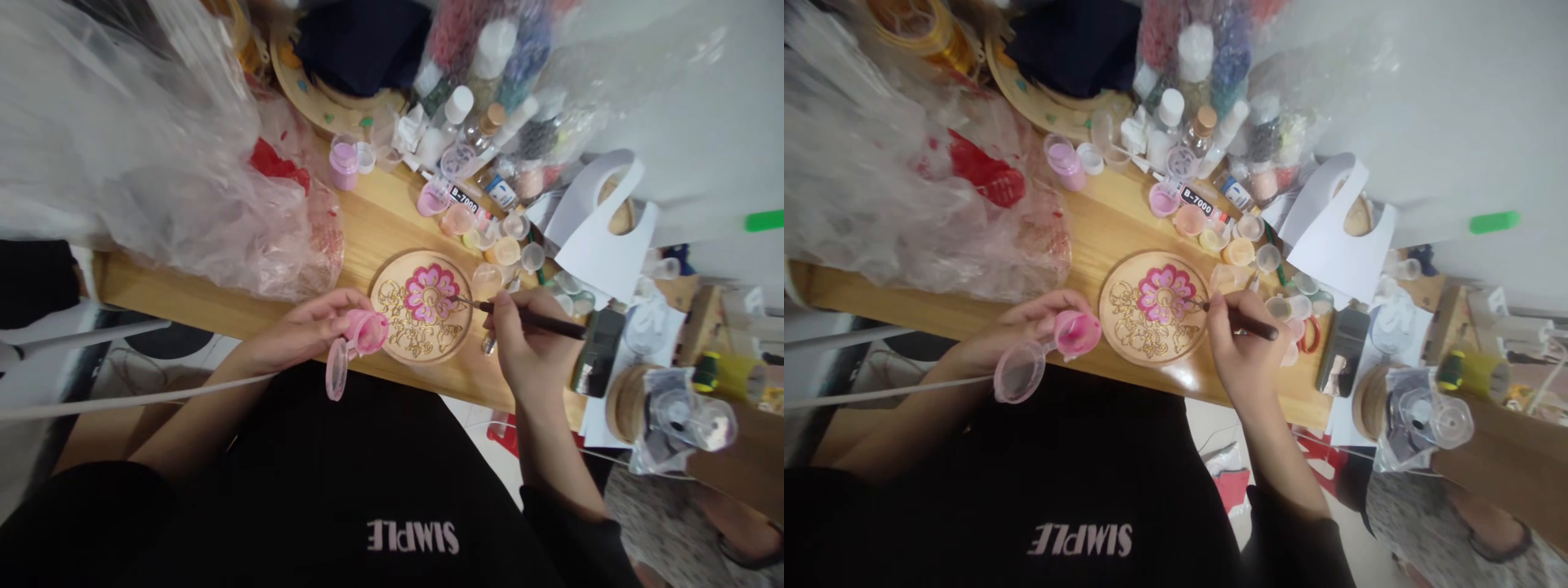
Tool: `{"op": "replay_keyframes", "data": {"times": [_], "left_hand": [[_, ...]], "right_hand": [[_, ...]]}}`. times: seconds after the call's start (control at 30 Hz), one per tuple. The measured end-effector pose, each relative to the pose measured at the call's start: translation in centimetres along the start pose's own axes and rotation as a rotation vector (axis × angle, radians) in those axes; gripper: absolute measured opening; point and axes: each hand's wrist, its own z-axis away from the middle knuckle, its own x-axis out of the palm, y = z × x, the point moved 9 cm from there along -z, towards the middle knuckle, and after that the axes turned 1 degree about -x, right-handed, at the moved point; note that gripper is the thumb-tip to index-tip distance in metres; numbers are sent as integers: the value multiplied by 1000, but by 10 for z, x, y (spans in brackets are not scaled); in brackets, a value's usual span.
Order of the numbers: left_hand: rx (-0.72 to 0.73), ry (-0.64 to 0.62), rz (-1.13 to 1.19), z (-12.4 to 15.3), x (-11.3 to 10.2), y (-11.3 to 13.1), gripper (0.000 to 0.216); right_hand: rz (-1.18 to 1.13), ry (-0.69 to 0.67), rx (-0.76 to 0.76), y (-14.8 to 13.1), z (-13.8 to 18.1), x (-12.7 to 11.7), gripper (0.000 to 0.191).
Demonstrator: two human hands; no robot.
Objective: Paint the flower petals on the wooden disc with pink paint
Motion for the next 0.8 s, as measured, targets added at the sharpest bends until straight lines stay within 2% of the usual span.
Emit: {"op": "replay_keyframes", "data": {"times": [0.13,0.37,0.67,0.8], "left_hand": [[-17,9,7,-1,-1,-1,45],[6,-6,12,-1,0,2,38],[-56,-1,7,-1,-2,-6,46],[-40,-18,-13,-1,-1,-4,46]], "right_hand": [[-8,11,13,6,1,-1,29],[-3,14,17,7,0,-3,27],[4,22,-6,9,1,-3,29],[-1,25,11,14,2,-4,30]]}}
